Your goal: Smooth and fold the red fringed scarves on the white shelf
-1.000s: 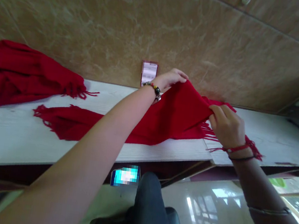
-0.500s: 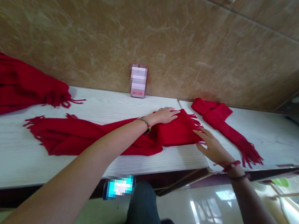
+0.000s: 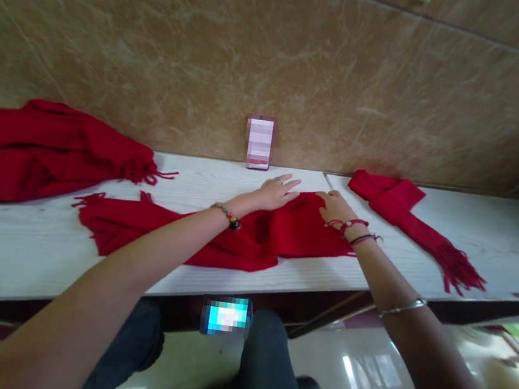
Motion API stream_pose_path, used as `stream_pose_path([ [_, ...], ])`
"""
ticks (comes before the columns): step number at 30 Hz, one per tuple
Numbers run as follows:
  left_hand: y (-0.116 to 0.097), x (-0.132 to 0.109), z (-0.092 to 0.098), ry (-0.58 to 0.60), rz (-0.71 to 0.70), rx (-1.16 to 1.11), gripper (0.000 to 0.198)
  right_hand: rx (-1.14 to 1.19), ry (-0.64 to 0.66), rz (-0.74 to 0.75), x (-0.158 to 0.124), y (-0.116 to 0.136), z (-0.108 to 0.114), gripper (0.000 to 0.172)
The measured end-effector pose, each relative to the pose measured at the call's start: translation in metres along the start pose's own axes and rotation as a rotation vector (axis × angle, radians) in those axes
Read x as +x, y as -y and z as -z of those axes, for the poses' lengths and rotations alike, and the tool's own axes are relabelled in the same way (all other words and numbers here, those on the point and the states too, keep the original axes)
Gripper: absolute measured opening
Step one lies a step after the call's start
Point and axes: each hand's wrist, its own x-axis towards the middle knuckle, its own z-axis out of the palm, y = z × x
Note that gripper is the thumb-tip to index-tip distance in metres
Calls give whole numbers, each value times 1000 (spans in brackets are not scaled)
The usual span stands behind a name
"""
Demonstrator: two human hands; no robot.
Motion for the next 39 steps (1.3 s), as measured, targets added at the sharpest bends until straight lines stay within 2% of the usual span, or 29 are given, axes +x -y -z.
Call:
stream_pose_path([
  [3,15,-48,10,75,176,-3,65,-67,36,-4,7,12,1,44],
  [6,34,-99,6,199,220,27,67,-24,-36,103,11,29,-5,46],
  [8,50,-126,1,232,212,74,66,15,-25,155,8,40,-14,48],
  [13,96,-160,2,144,152,153,53,27,11,155,-6,53,-33,49],
  [16,110,-168,8,35,152,205,48,42,10,135,-7,51,-36,50],
  [19,102,-176,14,-79,85,233,44,47,-10,131,-4,46,-38,51],
  [22,83,-184,21,-28,-89,154,41,44,-36,141,-1,43,-42,52],
  [24,71,-191,24,43,-149,120,42,40,-41,147,0,43,-44,53],
  [28,62,-201,29,111,-68,210,35,27,-15,153,3,41,-42,54],
  [30,60,-203,34,114,-2,304,33,28,-1,164,6,36,-38,54],
  [32,56,-203,41,80,58,412,35,27,-42,149,10,28,-35,55],
  [36,45,-198,48,-29,112,527,39,51,-158,19,17,7,-33,52],
  [39,41,-192,43,52,124,501,40,123,-152,-121,18,-4,-30,48],
])
